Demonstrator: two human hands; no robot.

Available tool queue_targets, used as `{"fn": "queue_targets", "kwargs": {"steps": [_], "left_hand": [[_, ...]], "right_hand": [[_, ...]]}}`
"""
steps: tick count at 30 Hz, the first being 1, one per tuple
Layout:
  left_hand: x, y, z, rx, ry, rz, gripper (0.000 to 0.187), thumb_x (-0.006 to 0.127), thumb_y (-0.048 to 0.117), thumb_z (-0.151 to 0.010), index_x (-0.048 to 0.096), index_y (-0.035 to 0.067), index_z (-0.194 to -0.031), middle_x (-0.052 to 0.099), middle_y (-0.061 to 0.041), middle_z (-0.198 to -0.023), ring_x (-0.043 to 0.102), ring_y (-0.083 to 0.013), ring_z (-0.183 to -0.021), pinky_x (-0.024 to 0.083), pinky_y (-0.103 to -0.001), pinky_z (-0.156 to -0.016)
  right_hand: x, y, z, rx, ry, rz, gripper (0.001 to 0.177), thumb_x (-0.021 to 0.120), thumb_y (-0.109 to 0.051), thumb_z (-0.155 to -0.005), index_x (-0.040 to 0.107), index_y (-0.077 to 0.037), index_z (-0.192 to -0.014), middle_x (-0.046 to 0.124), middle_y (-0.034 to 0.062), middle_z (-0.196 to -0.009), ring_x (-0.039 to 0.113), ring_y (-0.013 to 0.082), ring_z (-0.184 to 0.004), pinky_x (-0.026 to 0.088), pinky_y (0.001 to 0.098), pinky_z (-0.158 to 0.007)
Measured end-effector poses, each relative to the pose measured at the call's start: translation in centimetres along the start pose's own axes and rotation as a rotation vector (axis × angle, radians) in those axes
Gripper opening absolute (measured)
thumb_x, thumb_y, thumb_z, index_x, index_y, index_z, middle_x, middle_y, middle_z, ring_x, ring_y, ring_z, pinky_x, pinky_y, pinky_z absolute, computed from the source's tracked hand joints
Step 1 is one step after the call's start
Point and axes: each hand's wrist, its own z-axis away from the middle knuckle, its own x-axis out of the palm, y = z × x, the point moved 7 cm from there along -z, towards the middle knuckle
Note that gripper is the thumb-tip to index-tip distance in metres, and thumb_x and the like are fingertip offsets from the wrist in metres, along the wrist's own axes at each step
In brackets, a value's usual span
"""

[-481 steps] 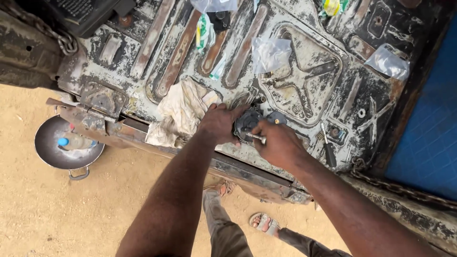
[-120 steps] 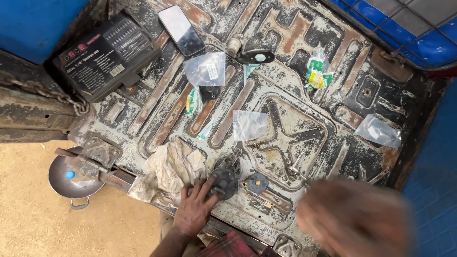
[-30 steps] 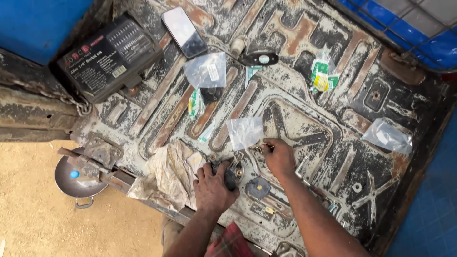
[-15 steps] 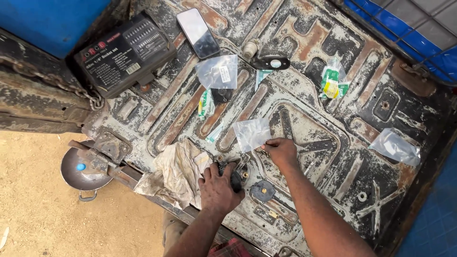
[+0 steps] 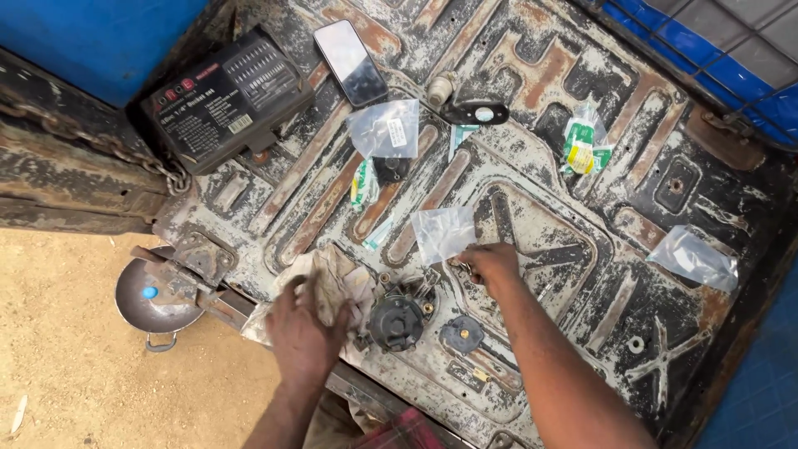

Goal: Disassembling and inspecting a mechanical component, possibly a carburetor or pump part, on a flat surface.

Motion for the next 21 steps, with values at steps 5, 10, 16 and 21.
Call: {"fn": "queue_targets", "kwargs": {"steps": [5,10,16,21], "left_hand": [[-1.2,-4.4,-0.5,-0.215,0.004,-0.222,0.053,0.078,0.048,-0.082,0.073,0.014,-0.123,0.07,-0.015,-0.108,0.067,-0.029,-0.098,0.056,-0.049,-0.089],[-7.0,-2.0,1.4,-0.042,0.155,-0.049,0.021,0.076,0.029,-0.087,0.078,0.012,-0.098,0.073,-0.013,-0.098,0.07,-0.0254,-0.085,0.057,-0.041,-0.079],[-13.3,1.2,5.2,-0.201,0.163,0.352,0.025,0.075,0.019,-0.078,0.073,0.003,-0.098,0.081,-0.011,-0.1,0.071,-0.0213,-0.051,0.053,-0.032,-0.049],[-8.9,5.9,8.2,0.021,-0.159,0.783,0.03,0.08,0.013,-0.08,0.078,0.005,-0.109,0.083,-0.011,-0.095,0.075,-0.0144,-0.07,0.06,-0.029,-0.055]], "right_hand": [[-2.8,0.3,2.2,-0.159,-0.011,-0.204,0.021,0.078,0.0,-0.084,0.074,0.007,-0.103,0.074,0.019,-0.092,0.066,0.0167,-0.064,0.057,0.0292,-0.051],[-4.2,-1.6,10.8,-0.261,-0.081,-0.258,0.016,0.074,0.0,-0.086,0.075,0.001,-0.102,0.077,0.014,-0.096,0.073,0.0169,-0.074,0.061,0.031,-0.063],[-0.8,-0.6,17.9,-0.364,-0.386,-0.54,0.021,0.076,0.001,-0.082,0.077,-0.002,-0.103,0.078,0.0134,-0.094,0.07,0.0162,-0.075,0.059,0.0298,-0.065],[4.4,1.2,24.5,-0.258,-0.609,-0.372,0.01,0.076,0.001,-0.081,0.08,-0.002,-0.09,0.082,0.0095,-0.085,0.071,0.0157,-0.068,0.061,0.0315,-0.059]]}}
